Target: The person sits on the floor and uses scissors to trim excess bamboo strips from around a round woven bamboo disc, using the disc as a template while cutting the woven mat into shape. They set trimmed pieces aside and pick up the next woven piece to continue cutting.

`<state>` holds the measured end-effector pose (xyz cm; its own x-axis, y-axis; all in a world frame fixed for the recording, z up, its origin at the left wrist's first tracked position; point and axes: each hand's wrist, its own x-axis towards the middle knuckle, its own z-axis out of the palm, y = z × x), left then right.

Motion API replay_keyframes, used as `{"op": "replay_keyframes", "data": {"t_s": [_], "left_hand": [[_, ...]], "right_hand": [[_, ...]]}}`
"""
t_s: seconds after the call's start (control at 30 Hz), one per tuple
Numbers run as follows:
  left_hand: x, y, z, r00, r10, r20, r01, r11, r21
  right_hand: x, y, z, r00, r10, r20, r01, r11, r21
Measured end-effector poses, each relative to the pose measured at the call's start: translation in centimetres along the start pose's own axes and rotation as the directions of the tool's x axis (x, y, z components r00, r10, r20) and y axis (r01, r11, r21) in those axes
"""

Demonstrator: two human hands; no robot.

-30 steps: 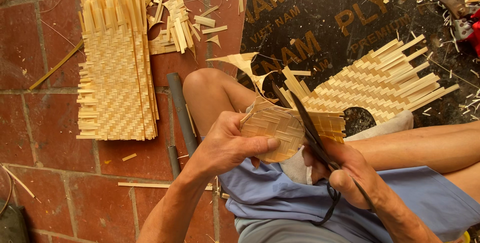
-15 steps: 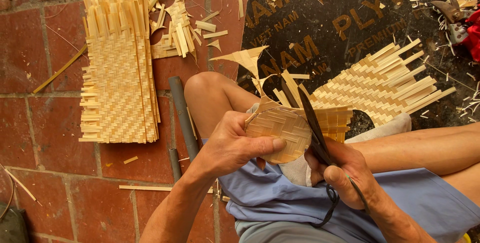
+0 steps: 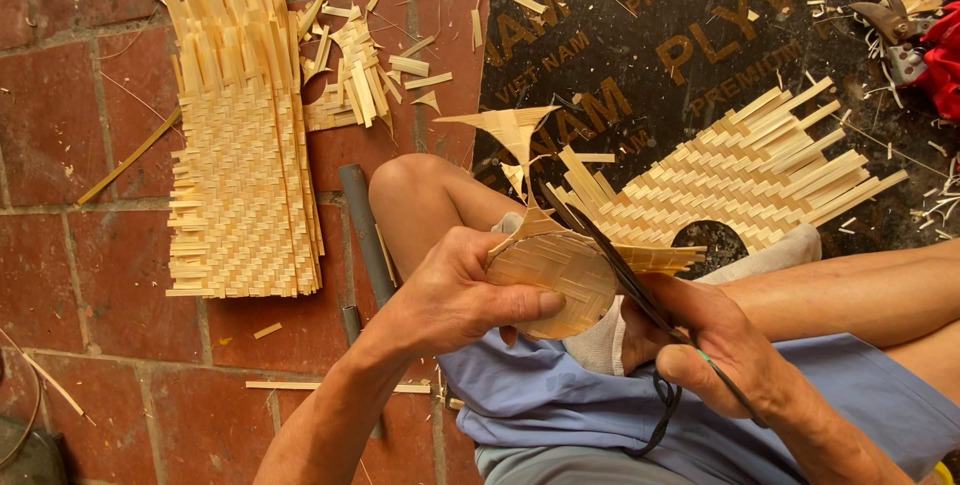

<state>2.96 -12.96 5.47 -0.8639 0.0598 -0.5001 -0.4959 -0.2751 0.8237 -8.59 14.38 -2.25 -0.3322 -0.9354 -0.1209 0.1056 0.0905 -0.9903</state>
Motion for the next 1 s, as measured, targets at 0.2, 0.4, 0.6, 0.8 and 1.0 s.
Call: {"op": "replay_keyframes", "data": {"t_s": [0.2, 0.4, 0.6, 0.8, 1.0], "left_hand": [[0.3, 0.1, -0.4, 0.996, 0.008, 0.094, -0.005, 0.999, -0.038], [0.8, 0.5, -0.6, 0.992, -0.051, 0.118, 0.043, 0.996, 0.074], [0.6, 1.2, -0.4, 0.988, -0.076, 0.134, 0.06, 0.991, 0.12], [0.8, 1.7, -0.2, 0.986, -0.059, 0.154, 0.023, 0.974, 0.225], [1.2, 2.3, -0.2, 0.978, -0.139, 0.155, 0.094, 0.959, 0.266]], "right_hand": [[0.0, 0.0, -0.8, 0.984, 0.171, 0.05, -0.169, 0.985, -0.027], [0.6, -0.8, -2.3, 0.992, 0.053, 0.112, -0.046, 0.997, -0.064], [0.6, -0.9, -2.9, 0.974, 0.183, 0.133, -0.15, 0.963, -0.225], [0.6, -0.9, -3.7, 0.986, -0.082, 0.145, 0.112, 0.972, -0.206], [1.3, -1.2, -3.8, 0.974, 0.154, 0.168, -0.093, 0.941, -0.324]]}}
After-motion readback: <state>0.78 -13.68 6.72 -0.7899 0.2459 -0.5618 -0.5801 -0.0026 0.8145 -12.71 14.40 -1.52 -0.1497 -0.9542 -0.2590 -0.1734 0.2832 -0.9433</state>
